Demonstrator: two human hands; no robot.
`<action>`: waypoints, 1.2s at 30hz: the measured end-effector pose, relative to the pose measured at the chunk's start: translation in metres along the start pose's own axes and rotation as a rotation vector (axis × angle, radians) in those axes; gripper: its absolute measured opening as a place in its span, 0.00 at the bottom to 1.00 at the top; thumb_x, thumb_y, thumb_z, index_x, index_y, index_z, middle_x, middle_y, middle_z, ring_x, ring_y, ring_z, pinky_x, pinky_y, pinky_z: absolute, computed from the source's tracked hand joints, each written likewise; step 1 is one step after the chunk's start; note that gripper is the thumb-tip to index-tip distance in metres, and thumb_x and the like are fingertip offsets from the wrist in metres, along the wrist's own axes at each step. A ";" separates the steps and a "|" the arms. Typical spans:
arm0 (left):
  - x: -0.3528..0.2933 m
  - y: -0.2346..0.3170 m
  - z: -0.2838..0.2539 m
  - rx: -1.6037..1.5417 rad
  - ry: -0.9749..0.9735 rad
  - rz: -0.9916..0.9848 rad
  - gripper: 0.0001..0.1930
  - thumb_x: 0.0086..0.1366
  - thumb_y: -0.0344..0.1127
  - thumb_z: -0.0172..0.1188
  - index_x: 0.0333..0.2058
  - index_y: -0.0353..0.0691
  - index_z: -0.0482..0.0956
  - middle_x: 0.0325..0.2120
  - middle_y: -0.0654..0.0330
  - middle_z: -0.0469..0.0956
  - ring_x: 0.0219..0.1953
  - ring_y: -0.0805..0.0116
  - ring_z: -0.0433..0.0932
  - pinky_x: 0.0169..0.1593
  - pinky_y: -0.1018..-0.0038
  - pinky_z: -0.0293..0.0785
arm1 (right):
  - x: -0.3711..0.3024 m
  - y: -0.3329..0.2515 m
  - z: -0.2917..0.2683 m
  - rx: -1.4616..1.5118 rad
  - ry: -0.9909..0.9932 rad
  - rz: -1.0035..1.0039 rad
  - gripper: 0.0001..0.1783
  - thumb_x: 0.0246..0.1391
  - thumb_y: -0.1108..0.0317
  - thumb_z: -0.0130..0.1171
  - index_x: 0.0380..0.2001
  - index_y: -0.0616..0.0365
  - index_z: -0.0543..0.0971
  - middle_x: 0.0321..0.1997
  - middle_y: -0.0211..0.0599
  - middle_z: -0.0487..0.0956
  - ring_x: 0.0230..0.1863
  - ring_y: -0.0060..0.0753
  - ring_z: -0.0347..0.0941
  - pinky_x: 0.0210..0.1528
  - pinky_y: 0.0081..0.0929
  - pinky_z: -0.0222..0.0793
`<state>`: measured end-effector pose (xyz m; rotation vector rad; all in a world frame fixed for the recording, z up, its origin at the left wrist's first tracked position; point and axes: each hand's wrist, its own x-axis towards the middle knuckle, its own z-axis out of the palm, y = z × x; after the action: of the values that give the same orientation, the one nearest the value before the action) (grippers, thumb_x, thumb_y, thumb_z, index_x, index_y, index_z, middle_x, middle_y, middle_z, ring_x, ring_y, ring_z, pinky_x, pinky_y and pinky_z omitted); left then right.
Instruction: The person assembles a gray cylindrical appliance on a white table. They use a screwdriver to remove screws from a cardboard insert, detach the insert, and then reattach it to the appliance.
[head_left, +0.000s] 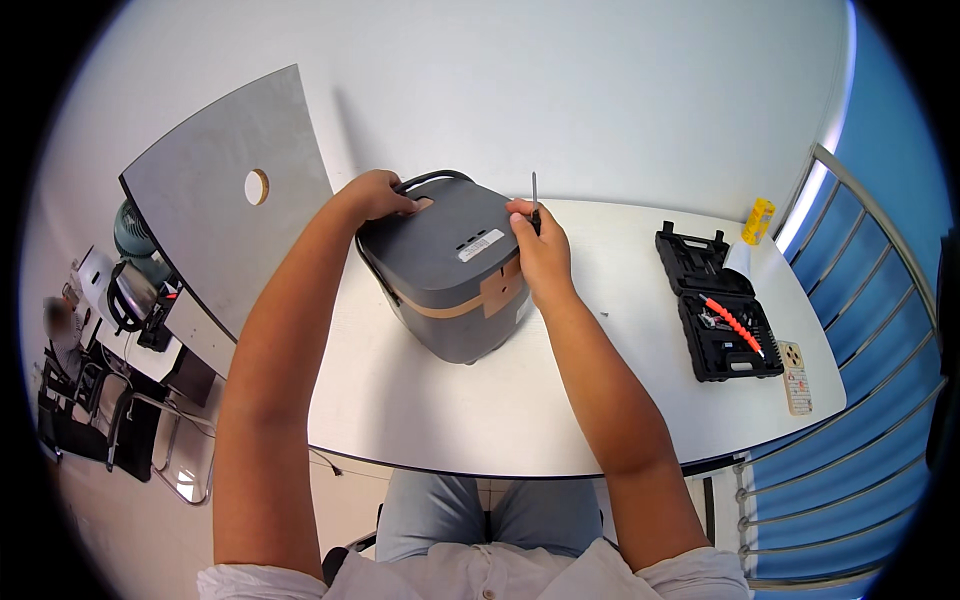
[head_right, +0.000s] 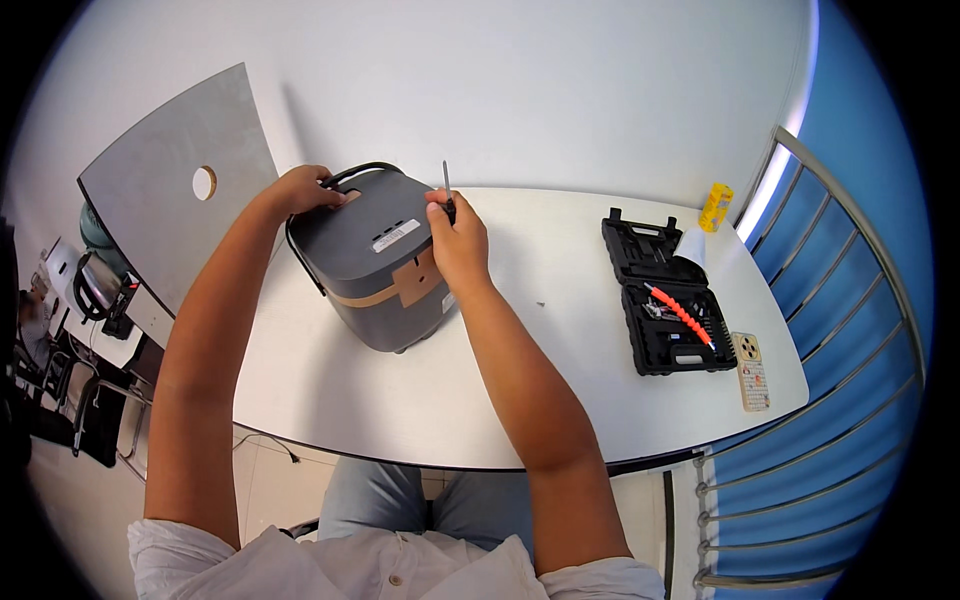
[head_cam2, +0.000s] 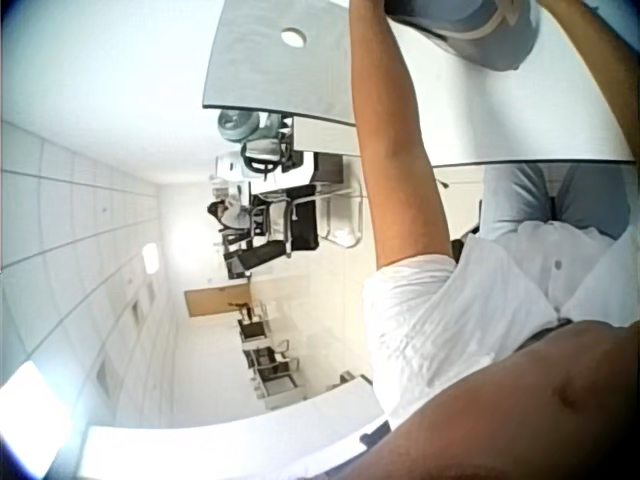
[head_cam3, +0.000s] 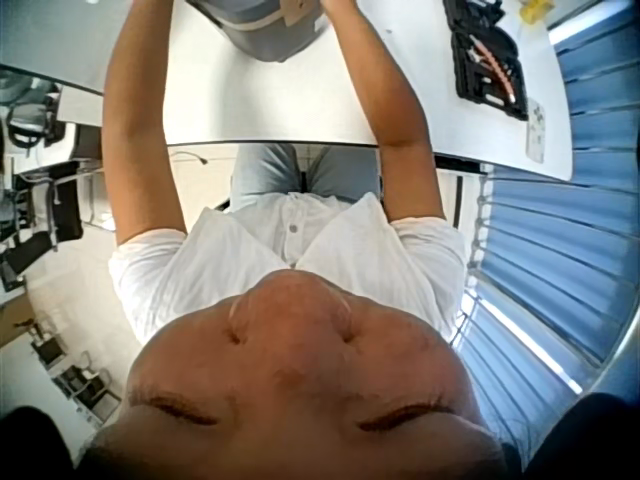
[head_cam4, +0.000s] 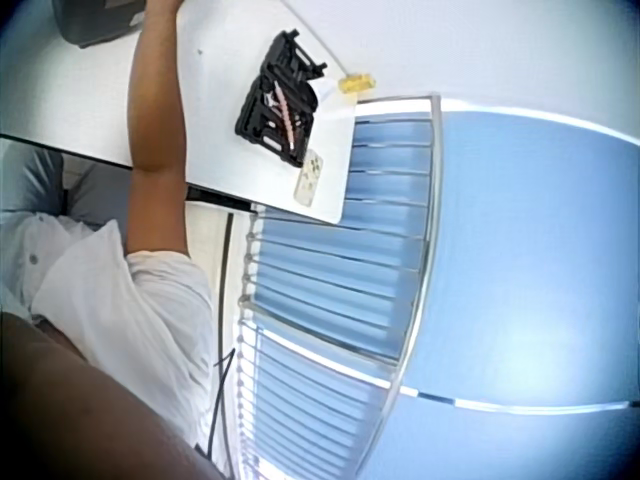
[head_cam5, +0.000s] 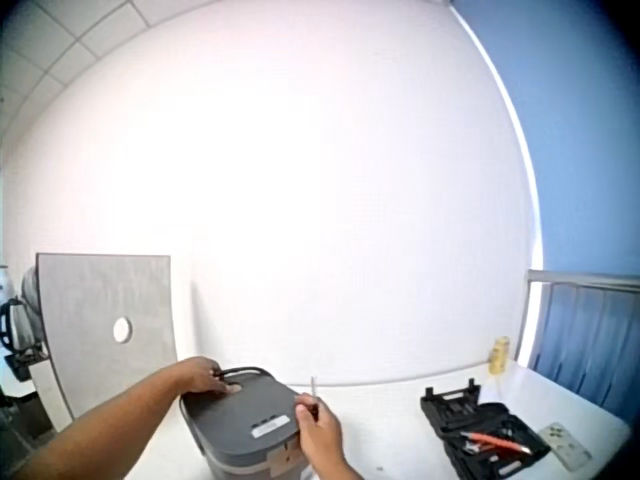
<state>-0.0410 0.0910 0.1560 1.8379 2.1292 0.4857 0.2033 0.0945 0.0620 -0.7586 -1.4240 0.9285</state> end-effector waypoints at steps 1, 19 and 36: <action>-0.001 -0.001 -0.001 0.017 0.003 0.002 0.28 0.50 0.51 0.67 0.40 0.31 0.80 0.36 0.47 0.79 0.40 0.56 0.78 0.47 0.66 0.70 | 0.000 0.000 0.001 0.001 0.003 0.002 0.12 0.58 0.65 0.51 0.42 0.57 0.78 0.43 0.35 0.79 0.48 0.32 0.73 0.53 0.26 0.64; -0.012 0.016 -0.006 -0.026 0.056 -0.097 0.29 0.51 0.55 0.65 0.34 0.27 0.81 0.35 0.44 0.79 0.39 0.53 0.78 0.47 0.66 0.70 | -0.011 -0.013 0.009 -0.025 0.097 0.041 0.13 0.60 0.66 0.49 0.46 0.58 0.76 0.49 0.35 0.76 0.53 0.30 0.69 0.57 0.25 0.60; -0.033 -0.003 -0.009 -0.499 0.260 0.106 0.36 0.60 0.58 0.56 0.55 0.31 0.68 0.50 0.45 0.72 0.53 0.58 0.71 0.56 0.67 0.65 | -0.009 -0.005 0.016 0.277 0.156 0.069 0.18 0.61 0.65 0.47 0.53 0.57 0.71 0.54 0.40 0.73 0.56 0.35 0.67 0.59 0.29 0.59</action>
<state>-0.0422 0.0574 0.1627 1.6665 1.8313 1.2144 0.1886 0.0828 0.0627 -0.6594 -1.1115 1.0702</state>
